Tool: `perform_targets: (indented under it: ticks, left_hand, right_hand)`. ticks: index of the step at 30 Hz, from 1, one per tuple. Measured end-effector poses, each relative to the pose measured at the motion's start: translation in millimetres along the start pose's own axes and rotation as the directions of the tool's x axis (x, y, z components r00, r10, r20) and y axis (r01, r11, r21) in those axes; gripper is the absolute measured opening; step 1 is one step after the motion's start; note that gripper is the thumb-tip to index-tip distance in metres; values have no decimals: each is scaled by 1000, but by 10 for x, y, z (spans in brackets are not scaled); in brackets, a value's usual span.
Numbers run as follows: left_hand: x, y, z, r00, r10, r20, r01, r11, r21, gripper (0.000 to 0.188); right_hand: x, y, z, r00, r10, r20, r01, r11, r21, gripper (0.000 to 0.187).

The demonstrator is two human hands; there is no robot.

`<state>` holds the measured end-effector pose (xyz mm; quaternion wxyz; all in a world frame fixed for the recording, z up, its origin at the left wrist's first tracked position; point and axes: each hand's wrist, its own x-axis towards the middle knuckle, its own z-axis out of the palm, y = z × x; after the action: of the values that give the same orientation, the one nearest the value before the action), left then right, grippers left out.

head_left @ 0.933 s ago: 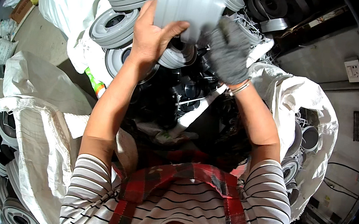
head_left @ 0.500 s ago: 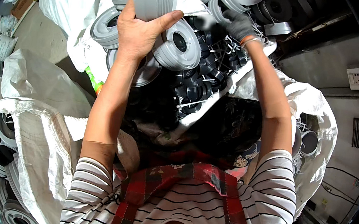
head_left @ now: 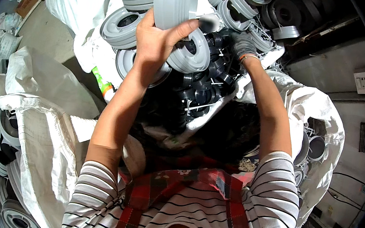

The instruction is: The person repeatedly picks up gray circular plastic rings and black circular plastic caps from large white sacks. They insert the black caps into the center of the gray rings and place the assembled units into a stack.

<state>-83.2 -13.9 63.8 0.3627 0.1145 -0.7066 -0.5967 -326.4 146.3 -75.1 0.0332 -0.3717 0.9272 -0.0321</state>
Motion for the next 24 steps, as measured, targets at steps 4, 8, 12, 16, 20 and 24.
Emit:
perform_targets:
  ticks: [4, 8, 12, 16, 20, 24]
  left_hand:
    - [15, -59, 12, 998, -57, -20, 54, 989, -134, 38]
    - [-102, -125, 46, 967, -207, 149, 253, 855, -452, 31]
    - [-186, -41, -47, 930, 190, 316, -131, 971, -198, 36]
    - [-273, -81, -66, 925, -201, 324, 324, 861, -391, 41]
    - [-247, -85, -91, 858, -384, 340, 499, 780, -378, 47]
    - [-233, -134, -76, 834, -394, 386, 513, 811, -282, 52]
  right_hand:
    - [24, -76, -255, 951, 23, -307, 96, 925, 367, 33]
    - [-673, -949, -1165, 892, -31, -451, 360, 652, 668, 27]
    - [-855, -1145, -1093, 747, -221, -627, 587, 662, 466, 22]
    - [-791, -1253, -1109, 802, -145, -579, 509, 672, 538, 58]
    - [-854, -1208, -1194, 800, -373, -470, 542, 785, 301, 69]
    - [-931, -1072, -1140, 831, -410, -377, 536, 770, 345, 71]
